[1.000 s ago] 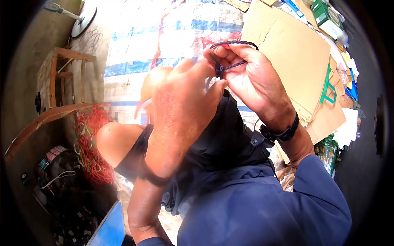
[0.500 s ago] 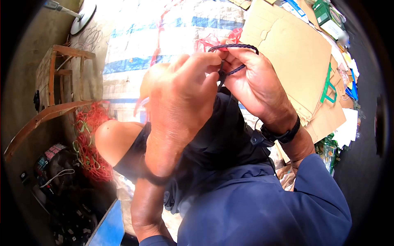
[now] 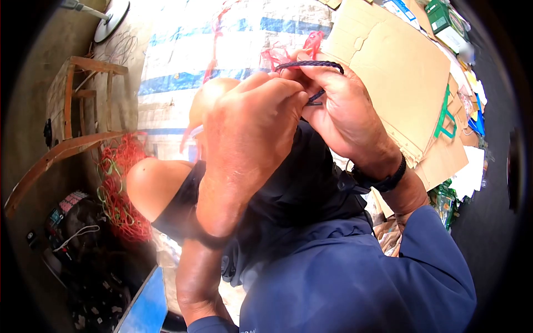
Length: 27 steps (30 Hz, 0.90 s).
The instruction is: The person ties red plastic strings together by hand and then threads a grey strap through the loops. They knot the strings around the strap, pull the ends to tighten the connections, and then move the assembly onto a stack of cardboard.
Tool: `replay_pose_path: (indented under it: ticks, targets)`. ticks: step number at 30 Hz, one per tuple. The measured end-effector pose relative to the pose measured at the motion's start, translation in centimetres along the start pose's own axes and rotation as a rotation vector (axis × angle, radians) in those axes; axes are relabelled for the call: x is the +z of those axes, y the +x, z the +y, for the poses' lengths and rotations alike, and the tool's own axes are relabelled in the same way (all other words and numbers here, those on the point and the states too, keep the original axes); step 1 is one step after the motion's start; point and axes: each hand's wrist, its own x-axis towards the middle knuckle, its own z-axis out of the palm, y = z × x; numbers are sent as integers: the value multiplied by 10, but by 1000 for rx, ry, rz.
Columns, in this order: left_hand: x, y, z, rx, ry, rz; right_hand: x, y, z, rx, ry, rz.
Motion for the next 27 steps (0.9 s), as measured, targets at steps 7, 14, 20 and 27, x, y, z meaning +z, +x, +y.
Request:
replay_pose_path:
  ticks: [7, 14, 20, 27]
  targets:
    - [-5, -2, -2, 108, 0, 42, -8, 8, 5, 32, 28, -30]
    - [-2, -3, 0, 80, 28, 27, -2, 8, 9, 9, 42, -12]
    - [-1, -8, -8, -135, -395, 223, -19, 10, 7, 80, 102, -91]
    - [-8, -8, 1, -285, -478, 176, -12, 8, 12, 28, 82, 31]
